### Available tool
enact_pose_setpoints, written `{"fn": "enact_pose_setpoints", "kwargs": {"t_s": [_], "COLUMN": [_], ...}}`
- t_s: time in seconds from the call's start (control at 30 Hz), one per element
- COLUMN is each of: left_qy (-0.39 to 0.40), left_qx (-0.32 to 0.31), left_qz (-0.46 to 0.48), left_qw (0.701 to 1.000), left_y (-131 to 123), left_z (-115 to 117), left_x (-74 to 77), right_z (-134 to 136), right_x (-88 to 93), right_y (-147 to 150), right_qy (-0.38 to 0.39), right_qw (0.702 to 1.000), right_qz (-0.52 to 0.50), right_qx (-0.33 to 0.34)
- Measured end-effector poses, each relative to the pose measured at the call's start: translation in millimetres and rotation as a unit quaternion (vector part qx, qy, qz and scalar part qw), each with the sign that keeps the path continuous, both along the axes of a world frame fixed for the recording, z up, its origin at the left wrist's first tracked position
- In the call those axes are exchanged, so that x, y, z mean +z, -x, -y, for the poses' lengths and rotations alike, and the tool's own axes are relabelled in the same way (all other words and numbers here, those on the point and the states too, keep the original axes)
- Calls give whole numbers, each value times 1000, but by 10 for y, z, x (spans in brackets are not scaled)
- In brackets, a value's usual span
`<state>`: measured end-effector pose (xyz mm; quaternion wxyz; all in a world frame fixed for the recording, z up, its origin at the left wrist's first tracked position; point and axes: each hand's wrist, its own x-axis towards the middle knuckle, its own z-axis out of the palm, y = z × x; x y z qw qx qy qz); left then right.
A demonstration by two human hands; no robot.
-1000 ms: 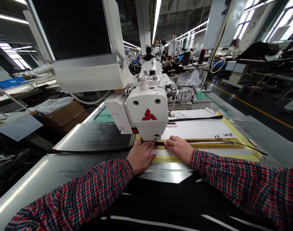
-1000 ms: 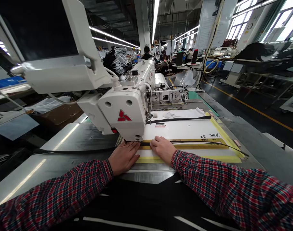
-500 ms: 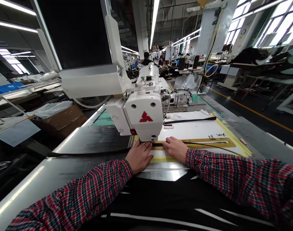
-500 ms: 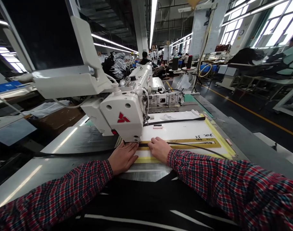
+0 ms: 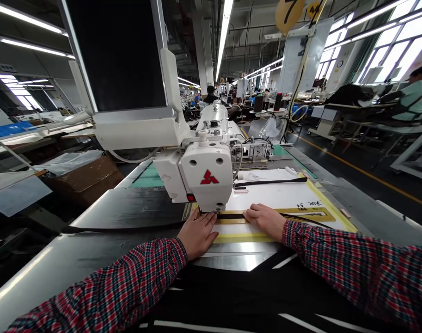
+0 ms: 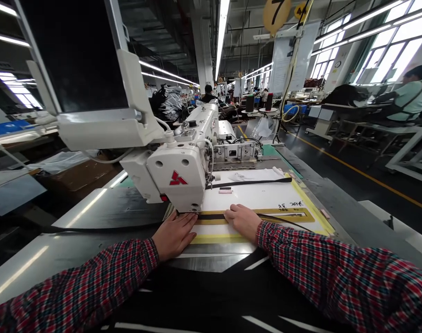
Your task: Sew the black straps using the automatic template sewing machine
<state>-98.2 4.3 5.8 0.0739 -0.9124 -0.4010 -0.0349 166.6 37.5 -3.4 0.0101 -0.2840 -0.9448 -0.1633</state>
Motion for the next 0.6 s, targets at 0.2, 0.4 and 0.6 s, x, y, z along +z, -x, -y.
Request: {"fn": "enact_pose_setpoints", "kwargs": {"t_s": [0.2,0.4,0.6], "left_qy": [-7,-17,-28], "left_qx": [-8,-12,-11], "left_qz": [3,9,4], "left_qw": [1000,1000,1000], "left_y": [-2,-11,-33], "left_z": [4,10,17], "left_x": [13,24,32], "right_z": [-79,-283,-168], "right_x": [112,218,151], "right_y": [-58,-29,47], "right_qy": [62,219,176], "right_qw": [997,963,967], "right_qz": [-48,-152,-184], "right_qx": [8,-24,-24]}}
